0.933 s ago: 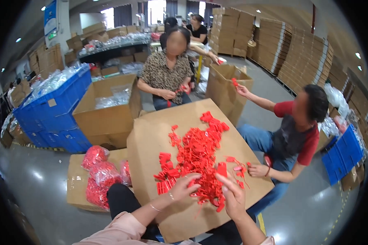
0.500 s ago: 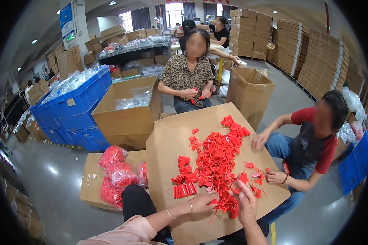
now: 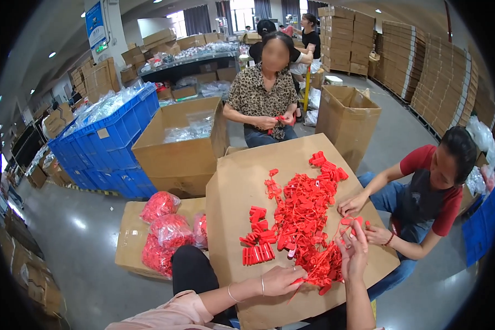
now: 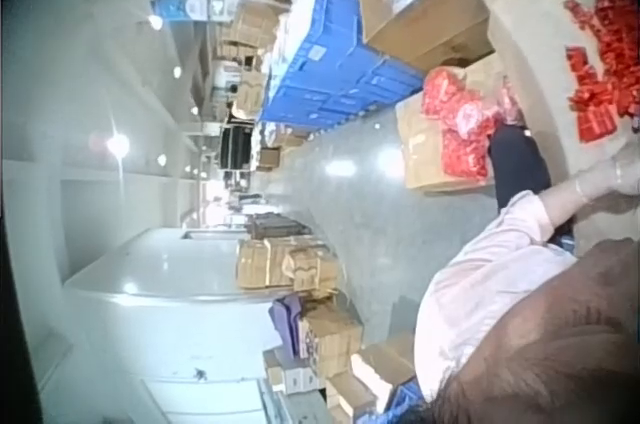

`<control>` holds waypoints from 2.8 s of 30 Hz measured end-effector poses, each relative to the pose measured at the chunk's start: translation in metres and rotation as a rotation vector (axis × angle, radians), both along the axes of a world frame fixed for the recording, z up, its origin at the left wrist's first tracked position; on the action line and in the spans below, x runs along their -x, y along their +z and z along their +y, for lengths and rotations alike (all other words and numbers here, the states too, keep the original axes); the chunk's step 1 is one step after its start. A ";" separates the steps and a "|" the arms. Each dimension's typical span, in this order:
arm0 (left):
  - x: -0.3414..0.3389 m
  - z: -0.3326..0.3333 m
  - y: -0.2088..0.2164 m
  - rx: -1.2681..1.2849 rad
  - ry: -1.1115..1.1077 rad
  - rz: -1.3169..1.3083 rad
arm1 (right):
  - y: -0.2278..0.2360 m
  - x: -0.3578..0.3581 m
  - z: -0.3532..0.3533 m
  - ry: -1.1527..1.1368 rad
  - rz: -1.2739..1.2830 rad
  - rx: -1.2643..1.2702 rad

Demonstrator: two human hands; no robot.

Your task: The person is sorting and organizing a pile of red product tags on a table with coworkers.

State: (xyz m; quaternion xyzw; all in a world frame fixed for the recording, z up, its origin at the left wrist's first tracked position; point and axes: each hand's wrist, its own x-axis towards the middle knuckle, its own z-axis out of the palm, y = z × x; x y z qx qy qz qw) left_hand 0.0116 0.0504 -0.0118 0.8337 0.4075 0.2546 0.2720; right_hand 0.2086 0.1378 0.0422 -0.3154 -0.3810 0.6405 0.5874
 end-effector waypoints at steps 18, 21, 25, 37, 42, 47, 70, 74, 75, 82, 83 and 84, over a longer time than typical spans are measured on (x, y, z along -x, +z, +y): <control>0.017 -0.012 -0.022 0.200 0.176 0.034 | 0.055 0.005 -0.056 -0.035 -0.163 -0.502; 0.019 -0.012 -0.024 0.137 0.169 0.024 | 0.062 -0.002 -0.062 -0.094 -0.162 -0.543; 0.012 -0.008 -0.027 0.205 0.159 -0.022 | 0.048 -0.012 -0.058 -0.111 -0.063 -0.456; 0.031 -0.002 -0.013 0.200 0.481 -0.350 | 0.067 -0.037 -0.085 -0.293 -0.135 -0.708; 0.033 -0.005 0.006 0.288 0.434 -0.486 | 0.071 -0.038 -0.086 -0.238 -0.123 -0.528; 0.036 -0.015 0.017 0.472 0.446 -0.667 | 0.044 -0.039 -0.079 -0.235 -0.111 -0.472; 0.052 -0.056 0.049 0.638 0.396 -0.944 | -0.063 0.068 -0.126 0.466 -0.435 -0.056; 0.060 -0.058 0.036 0.677 0.409 -0.901 | -0.071 0.044 -0.144 0.521 -0.400 0.070; 0.061 -0.057 0.031 0.699 0.417 -0.846 | -0.070 0.033 -0.149 0.468 -0.419 0.152; 0.067 -0.063 -0.024 0.484 0.349 -0.383 | -0.094 -0.015 -0.181 0.154 -0.537 0.270; 0.064 -0.062 -0.028 0.444 0.347 -0.213 | -0.092 -0.019 -0.182 0.104 -0.567 0.231; 0.060 -0.063 -0.031 0.424 0.355 -0.158 | -0.092 -0.022 -0.184 0.072 -0.537 0.265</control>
